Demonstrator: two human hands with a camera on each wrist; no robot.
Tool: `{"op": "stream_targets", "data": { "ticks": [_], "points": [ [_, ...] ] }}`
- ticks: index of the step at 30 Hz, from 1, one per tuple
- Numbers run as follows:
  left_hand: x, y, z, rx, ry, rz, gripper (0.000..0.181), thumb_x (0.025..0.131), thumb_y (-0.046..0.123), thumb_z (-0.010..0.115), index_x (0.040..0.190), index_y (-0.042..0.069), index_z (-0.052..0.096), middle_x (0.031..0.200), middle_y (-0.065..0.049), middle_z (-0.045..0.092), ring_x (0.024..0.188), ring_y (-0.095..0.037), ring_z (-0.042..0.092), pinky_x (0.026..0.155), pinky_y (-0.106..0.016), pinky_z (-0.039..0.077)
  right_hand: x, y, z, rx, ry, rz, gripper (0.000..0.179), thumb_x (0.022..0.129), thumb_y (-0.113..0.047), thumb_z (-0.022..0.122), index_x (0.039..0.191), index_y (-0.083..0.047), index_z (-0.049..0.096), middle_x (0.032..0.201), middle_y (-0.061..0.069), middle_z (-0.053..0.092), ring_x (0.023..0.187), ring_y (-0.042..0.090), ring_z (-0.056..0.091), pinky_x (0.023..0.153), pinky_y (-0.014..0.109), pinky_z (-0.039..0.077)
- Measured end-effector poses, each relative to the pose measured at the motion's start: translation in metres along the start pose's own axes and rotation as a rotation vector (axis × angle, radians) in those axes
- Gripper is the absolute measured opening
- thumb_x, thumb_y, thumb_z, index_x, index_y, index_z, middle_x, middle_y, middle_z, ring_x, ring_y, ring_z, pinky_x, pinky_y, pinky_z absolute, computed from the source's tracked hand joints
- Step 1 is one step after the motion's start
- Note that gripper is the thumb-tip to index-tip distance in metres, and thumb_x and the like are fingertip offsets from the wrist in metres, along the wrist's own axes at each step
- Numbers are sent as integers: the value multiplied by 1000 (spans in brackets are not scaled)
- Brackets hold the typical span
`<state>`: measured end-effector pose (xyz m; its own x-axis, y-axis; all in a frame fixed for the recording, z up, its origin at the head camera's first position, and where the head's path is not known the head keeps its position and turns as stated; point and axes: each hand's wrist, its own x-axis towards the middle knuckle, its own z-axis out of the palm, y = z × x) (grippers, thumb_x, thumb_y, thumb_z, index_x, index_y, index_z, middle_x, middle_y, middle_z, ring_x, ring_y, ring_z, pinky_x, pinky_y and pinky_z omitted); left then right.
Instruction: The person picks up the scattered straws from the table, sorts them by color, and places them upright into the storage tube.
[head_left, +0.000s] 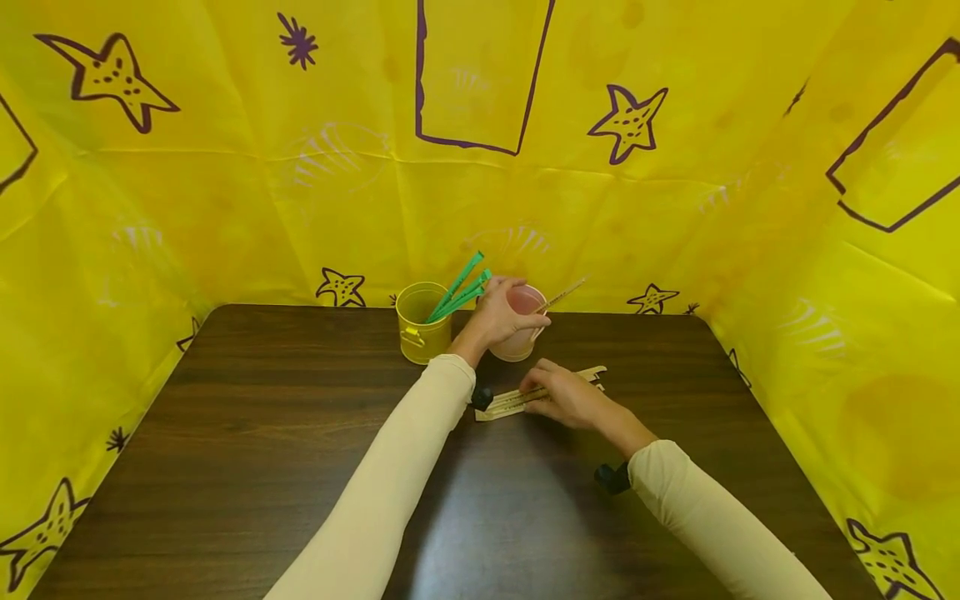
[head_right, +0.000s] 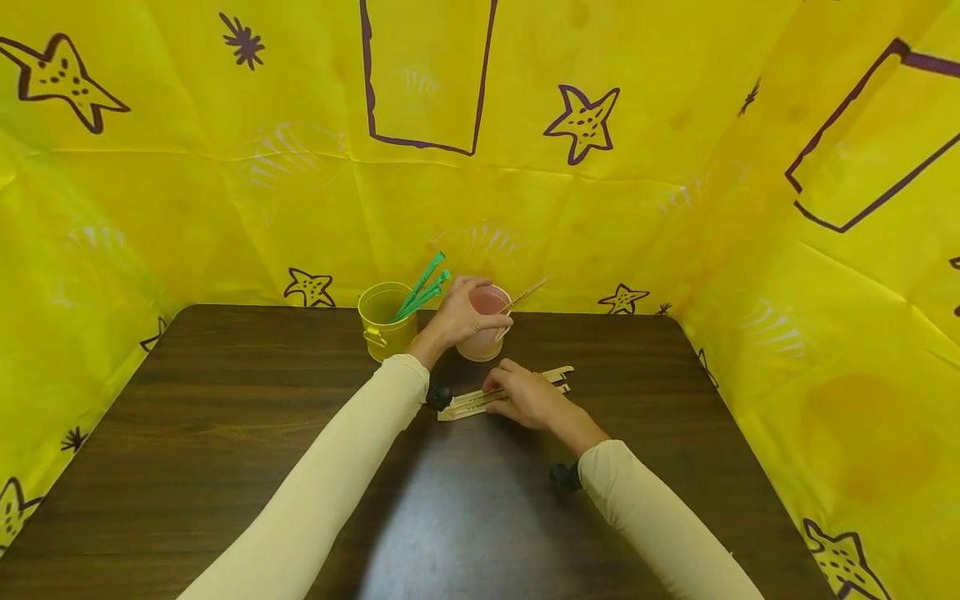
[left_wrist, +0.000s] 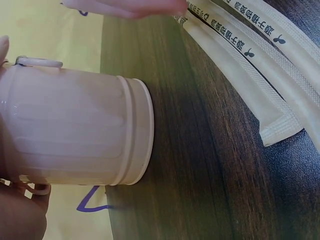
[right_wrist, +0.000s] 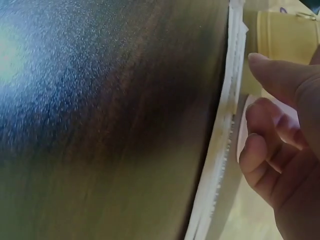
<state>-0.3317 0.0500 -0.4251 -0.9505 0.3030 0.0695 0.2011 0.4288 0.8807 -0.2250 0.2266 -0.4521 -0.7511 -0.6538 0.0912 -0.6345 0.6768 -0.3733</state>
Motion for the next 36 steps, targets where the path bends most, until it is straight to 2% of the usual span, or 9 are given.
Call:
{"op": "stream_targets", "data": {
  "ticks": [8,15,20,26,31,36],
  "points": [
    [1,-1,1,8,-12,-1,91,78,47,87,152,17,44,155,-6,34,129,-29,51,108,-45,49,-1,3,9,1,-28,25,19,92,-20,77,105,-9,71,106,5,62,93,19,66,85,36,57],
    [2,-1,1,15,-4,-14,91,78,48,87,152,18,43,155,-5,33,130,-28,51,109,-44,48,-1,7,12,24,-31,32,13,91,-14,77,100,-9,68,98,4,63,88,17,64,80,32,55],
    [4,-1,2,12,-11,-23,91,78,48,87,152,18,43,156,-5,33,130,-27,51,108,-44,49,-1,9,13,45,-56,52,13,92,-14,75,103,-9,70,98,5,63,88,18,61,80,31,53],
    [3,-1,1,-7,-9,-15,91,78,47,88,152,18,44,155,-6,33,129,-28,51,108,-44,49,0,10,14,47,-56,59,10,92,-14,76,100,-10,70,99,4,62,90,19,62,82,33,53],
    [3,-1,1,-18,-13,-14,90,79,44,88,152,18,43,154,-6,33,128,-28,52,109,-45,48,0,10,15,50,-54,45,12,92,-12,75,104,-10,72,101,4,67,95,20,66,86,36,55],
    [3,-2,2,-13,-13,-13,90,79,44,88,152,18,44,154,-6,34,128,-28,52,108,-46,49,-1,8,14,36,-63,30,11,93,-13,74,104,-12,74,99,3,65,92,18,63,84,33,54]
  ]
}}
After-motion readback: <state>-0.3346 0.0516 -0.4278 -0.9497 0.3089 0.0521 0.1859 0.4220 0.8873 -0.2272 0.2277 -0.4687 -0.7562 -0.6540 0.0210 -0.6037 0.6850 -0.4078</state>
